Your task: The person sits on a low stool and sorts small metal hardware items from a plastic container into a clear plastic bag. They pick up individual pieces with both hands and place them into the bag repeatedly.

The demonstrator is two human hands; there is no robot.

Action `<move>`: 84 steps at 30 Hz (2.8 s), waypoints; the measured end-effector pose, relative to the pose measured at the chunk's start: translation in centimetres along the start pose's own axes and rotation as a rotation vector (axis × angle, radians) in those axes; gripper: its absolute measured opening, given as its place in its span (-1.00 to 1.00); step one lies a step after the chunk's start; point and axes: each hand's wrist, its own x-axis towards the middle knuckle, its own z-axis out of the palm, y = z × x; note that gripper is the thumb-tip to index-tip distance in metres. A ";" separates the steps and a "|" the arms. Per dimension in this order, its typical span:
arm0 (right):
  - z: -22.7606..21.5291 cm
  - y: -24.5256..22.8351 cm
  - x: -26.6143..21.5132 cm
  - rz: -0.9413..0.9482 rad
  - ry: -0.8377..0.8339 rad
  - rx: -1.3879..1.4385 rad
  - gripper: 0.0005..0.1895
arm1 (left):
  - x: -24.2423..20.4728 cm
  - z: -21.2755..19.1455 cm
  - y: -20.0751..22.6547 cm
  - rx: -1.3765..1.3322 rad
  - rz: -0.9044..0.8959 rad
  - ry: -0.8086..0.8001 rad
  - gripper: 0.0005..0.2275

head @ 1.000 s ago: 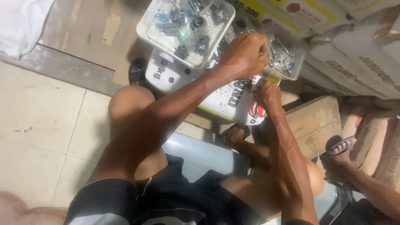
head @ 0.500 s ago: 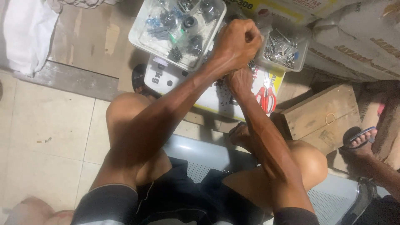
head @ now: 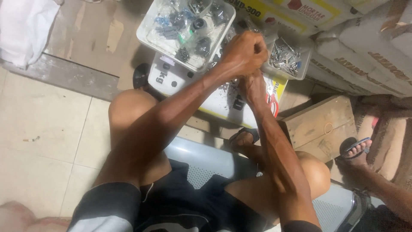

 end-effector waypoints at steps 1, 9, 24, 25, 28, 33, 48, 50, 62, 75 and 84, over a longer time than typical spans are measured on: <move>-0.1 -0.1 0.2 -0.002 0.005 0.004 -0.83 | 0.0 -0.1 0.1 0.006 0.003 0.001 -0.85; -2.0 -0.3 1.5 0.087 -0.117 0.026 -0.93 | 0.0 0.1 0.0 0.034 0.063 -0.005 -0.83; -21.2 -7.9 -3.5 0.169 -0.070 0.778 -0.87 | -1.2 1.0 -0.6 0.150 0.432 -0.194 -0.80; -21.3 -8.3 -3.3 0.175 -0.066 0.781 -0.87 | -1.0 1.1 -0.6 0.151 0.432 -0.202 -0.80; -21.0 -8.8 -2.9 0.119 -0.004 0.497 -0.72 | -0.2 1.6 -1.0 0.180 0.426 -0.198 -0.78; -20.4 -8.3 -2.0 0.147 0.053 0.729 -0.86 | -0.1 1.0 -0.1 0.113 0.438 -0.070 -0.72; -18.6 -9.5 -1.3 0.004 0.114 0.551 -0.95 | -1.4 -0.7 0.6 -0.061 0.248 0.081 -0.80; -17.7 -9.3 -1.7 -0.051 0.161 0.482 -0.95 | -2.2 -0.5 1.2 -0.072 0.225 0.178 -0.87; -13.9 -8.8 -1.4 -0.149 0.289 0.363 -0.96 | 0.0 2.3 -1.4 0.056 0.223 0.280 -0.77; -11.0 -7.3 -1.3 0.471 -0.154 0.113 -0.80 | 0.2 2.5 -7.1 0.350 -0.503 0.060 -0.90; 1.4 0.0 0.2 -0.206 0.088 -0.207 -0.86 | 0.9 2.0 -6.9 0.196 -0.503 0.098 -0.82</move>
